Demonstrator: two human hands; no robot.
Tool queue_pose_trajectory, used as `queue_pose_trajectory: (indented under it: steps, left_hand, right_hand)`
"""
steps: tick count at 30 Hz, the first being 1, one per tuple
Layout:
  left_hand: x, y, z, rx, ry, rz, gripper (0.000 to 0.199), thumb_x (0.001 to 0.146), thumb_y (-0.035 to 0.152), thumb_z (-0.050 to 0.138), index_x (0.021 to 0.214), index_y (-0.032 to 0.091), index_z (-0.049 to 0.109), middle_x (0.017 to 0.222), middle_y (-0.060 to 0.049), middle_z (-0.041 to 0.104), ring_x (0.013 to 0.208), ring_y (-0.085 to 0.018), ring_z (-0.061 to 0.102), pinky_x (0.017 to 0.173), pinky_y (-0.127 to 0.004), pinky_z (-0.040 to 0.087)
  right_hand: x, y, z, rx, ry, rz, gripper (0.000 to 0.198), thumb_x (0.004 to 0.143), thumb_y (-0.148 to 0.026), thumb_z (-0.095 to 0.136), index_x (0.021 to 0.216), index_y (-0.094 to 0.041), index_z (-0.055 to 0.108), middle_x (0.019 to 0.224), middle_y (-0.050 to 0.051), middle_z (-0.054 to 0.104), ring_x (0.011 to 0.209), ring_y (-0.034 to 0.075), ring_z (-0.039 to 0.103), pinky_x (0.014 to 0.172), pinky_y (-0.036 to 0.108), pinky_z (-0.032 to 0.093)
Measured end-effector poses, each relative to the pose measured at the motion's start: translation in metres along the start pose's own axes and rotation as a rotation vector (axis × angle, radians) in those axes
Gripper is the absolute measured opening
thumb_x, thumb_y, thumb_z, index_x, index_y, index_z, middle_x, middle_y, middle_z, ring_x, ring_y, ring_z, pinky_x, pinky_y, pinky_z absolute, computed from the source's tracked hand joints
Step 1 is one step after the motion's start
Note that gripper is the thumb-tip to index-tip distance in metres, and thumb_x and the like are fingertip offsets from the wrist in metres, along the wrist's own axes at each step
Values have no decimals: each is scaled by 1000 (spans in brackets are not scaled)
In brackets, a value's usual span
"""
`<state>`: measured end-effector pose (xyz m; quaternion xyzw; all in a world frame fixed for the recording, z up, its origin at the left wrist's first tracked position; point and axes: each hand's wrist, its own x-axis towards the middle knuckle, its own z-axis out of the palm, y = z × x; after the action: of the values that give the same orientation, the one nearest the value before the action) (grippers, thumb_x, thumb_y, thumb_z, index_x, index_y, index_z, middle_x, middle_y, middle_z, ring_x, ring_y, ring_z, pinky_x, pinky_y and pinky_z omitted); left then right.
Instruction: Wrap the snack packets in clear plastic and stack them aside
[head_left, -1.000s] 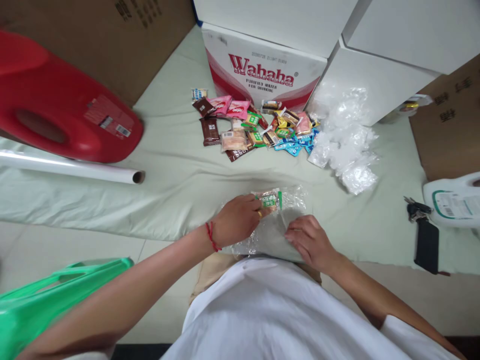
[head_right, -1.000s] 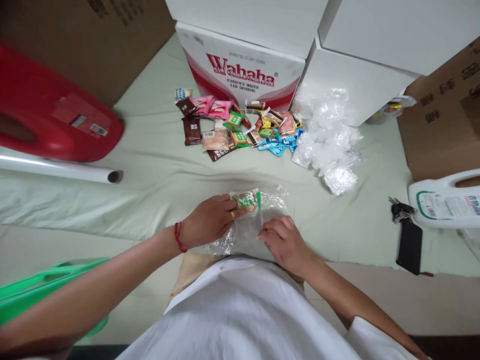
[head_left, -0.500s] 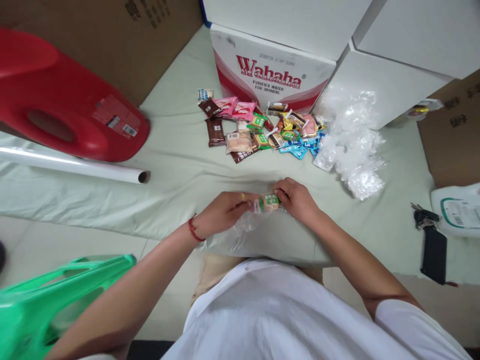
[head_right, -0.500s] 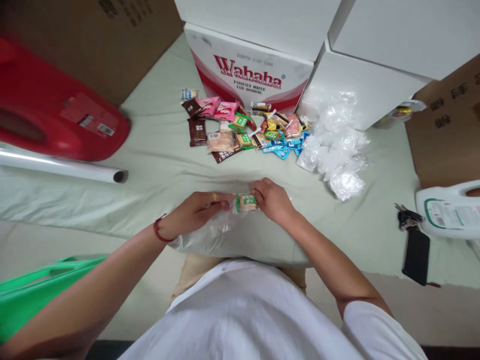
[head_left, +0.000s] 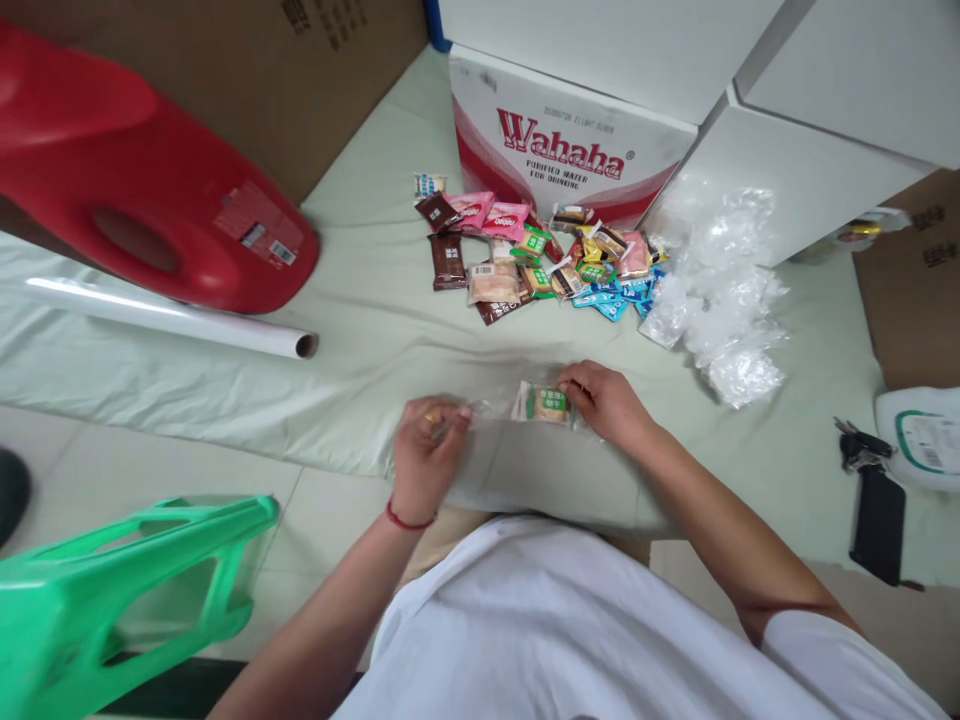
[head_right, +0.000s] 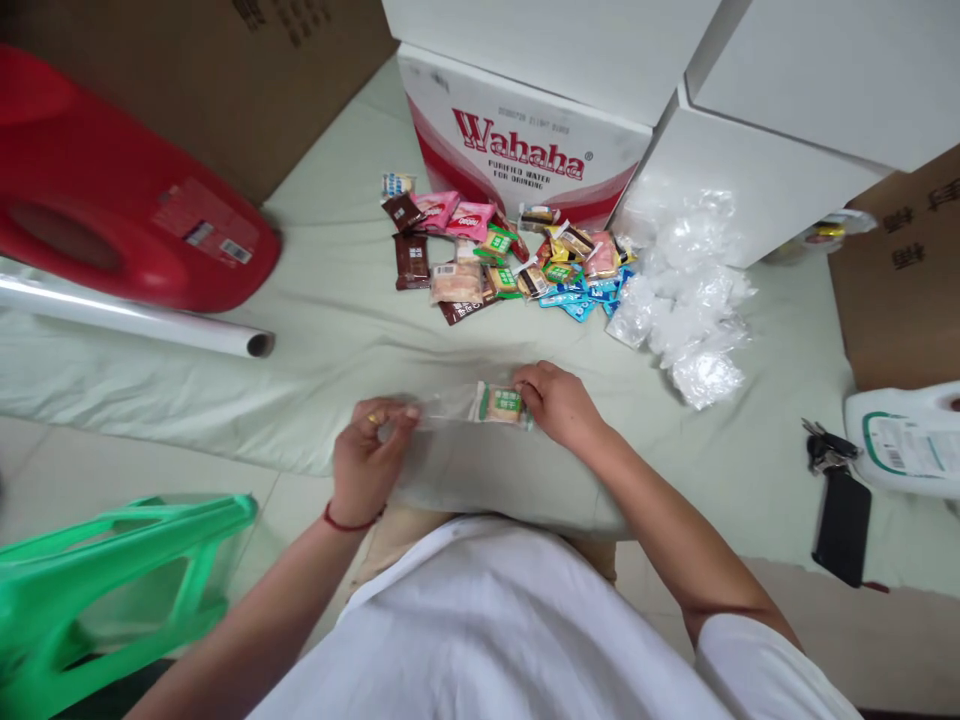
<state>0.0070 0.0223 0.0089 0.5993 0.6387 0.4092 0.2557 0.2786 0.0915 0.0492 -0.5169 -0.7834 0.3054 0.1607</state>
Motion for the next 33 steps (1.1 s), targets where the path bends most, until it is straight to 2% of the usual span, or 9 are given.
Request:
queue_pose_trajectory:
  steps: [5,11,14,16,18,21,23,26,33]
  left_hand:
    - [31,-21,-13,400,-111,33,24,90,45,66,82,23,73,97,-11,71,103,-34,58,93,-55,50]
    - [44,-13,-2,285,46,92,38,102,47,51,125,22,68,122,-15,65,122,-33,57,110,-60,45]
    - [45,4,8,339,31,182,46,101,48,54,137,21,62,144,-19,57,150,-41,38,122,-68,29]
    - [40,17,14,396,51,292,50,98,44,61,143,22,59,157,-19,50,160,-45,22,125,-73,17]
    - [33,27,18,418,54,483,48,98,31,62,146,26,57,160,-15,51,162,-41,22,127,-70,14]
    - [27,33,23,390,-146,831,53,99,10,51,147,32,57,152,-5,63,157,-26,41,130,-55,23]
    - [26,31,26,397,-319,922,57,99,4,45,147,31,59,149,-2,67,148,-21,53,128,-48,30]
    - [28,27,29,439,-442,866,57,99,1,42,146,27,60,150,-2,66,143,-20,58,126,-48,36]
    - [24,19,30,420,-453,814,58,100,3,43,149,30,59,152,-2,64,145,-21,57,129,-53,29]
  right_hand:
    - [1,0,0,68,-4,-43,18,100,-17,53,97,-20,70,90,5,69,82,18,63,77,28,45]
    - [0,0,-1,31,-8,-31,17,99,-16,55,98,-20,72,91,5,70,83,18,64,77,28,45]
    - [1,1,-2,27,-8,-47,18,100,-17,55,99,-20,73,92,6,71,84,18,64,78,29,46]
    - [2,2,-2,26,-10,-51,18,100,-18,55,99,-19,73,93,7,72,85,19,65,80,29,46]
    - [2,2,-1,35,-13,-48,18,100,-19,55,100,-19,73,94,7,72,86,19,65,80,29,46]
    - [2,3,-2,66,-22,-45,19,99,-19,54,100,-19,74,95,7,73,87,19,66,81,29,46]
    - [3,5,-4,104,-29,-38,20,99,-21,55,99,-19,74,95,7,74,87,19,66,80,29,46]
    - [5,16,-14,203,-30,36,20,97,-31,59,96,-19,75,84,3,72,75,16,61,73,28,44]
    - [-28,63,-46,435,250,367,35,85,-51,73,96,-18,74,72,-1,60,60,11,43,56,25,33]
